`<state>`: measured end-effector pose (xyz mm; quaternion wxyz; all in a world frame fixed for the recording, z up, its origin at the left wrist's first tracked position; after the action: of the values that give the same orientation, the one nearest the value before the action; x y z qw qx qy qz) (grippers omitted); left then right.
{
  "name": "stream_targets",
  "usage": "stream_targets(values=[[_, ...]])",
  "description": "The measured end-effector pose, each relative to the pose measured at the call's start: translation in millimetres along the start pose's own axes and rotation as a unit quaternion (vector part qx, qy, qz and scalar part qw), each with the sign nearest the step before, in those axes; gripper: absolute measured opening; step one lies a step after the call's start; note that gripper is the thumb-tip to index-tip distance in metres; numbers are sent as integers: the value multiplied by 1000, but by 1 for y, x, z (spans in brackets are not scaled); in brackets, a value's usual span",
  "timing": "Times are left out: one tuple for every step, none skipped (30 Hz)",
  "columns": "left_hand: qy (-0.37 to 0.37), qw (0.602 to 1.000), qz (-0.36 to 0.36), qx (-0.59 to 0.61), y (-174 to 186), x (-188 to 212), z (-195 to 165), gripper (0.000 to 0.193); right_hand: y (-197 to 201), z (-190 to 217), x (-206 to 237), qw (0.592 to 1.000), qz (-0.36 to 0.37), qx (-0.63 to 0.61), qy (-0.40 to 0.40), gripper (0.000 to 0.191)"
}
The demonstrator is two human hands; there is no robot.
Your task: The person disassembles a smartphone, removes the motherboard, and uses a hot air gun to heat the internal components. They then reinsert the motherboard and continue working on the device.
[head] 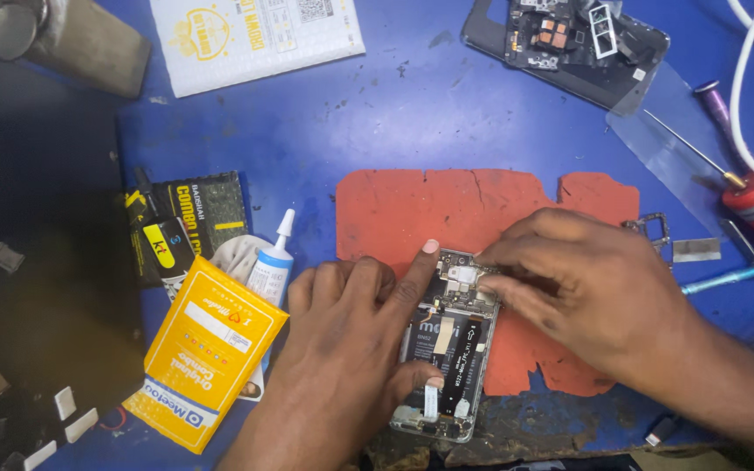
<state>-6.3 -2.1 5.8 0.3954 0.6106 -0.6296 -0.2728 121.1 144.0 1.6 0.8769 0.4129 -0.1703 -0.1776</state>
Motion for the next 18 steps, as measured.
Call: stream_targets(values=[[1,1000,0,-5,0,0,0,96,0,2,1,1000,-4,2,4,27],[1,1000,1,-10,0,0,0,96,-1,3,2,1000,-9,4,8,28],[1,1000,1,-15,0,0,-1,97,-1,4,2,1000,-13,7,11,29],[2,1000,3,-16,0,-1,-1,96,-2,2,2,1000,-5,6,-8,33],[2,1000,5,-17,0,-1,-1,96,-3,1,3,1000,4,5,-27,37],[3,1000,7,-18,1,-1,-2,96,-5,-1,4,999,13,4,-47,41],[1,1000,4,-15,2,-1,-2,96,-5,-2,4,999,17,-4,-48,40],[-1,1000,0,-13,3,-1,-3,95,-6,-2,5,999,20,-11,-49,39],[-4,1000,-5,-11,4,-1,-3,95,-6,-3,6,998,24,-19,-50,39],[1,1000,5,-8,4,-1,-3,92,-7,-4,6,998,28,-15,-55,39],[5,1000,14,-5,3,0,-2,90,-8,-5,7,998,31,-11,-59,40],[10,1000,24,-2,3,0,-2,87,-9,-6,7,997,36,-8,-64,40],[5,1000,14,-2,4,1,-2,85,-8,-6,8,998,24,-22,-59,40],[1,1000,4,-2,4,1,-2,82,-7,-6,8,998,13,-36,-55,39],[-2,1000,-5,-2,5,2,-2,80,-7,-6,9,998,3,-50,-49,38],[-11,1000,-17,-1,5,3,-3,77,-7,-6,9,998,2,-48,-51,38],[-19,999,-29,0,6,3,-3,74,-6,-7,9,997,1,-47,-53,38],[-28,999,-42,1,6,4,-3,72,-6,-7,9,997,-1,-45,-55,38]])
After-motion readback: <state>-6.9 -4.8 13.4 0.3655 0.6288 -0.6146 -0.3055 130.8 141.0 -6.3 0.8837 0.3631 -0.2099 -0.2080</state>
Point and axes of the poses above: each hand's wrist, its own x-axis away from the middle knuckle, its own y-axis out of the back of the hand, z = x × y, the point moved 5 cm from there along -x, towards the middle knuckle, and after that the axes turned 4 degrees about z, right-handed, at the moved point
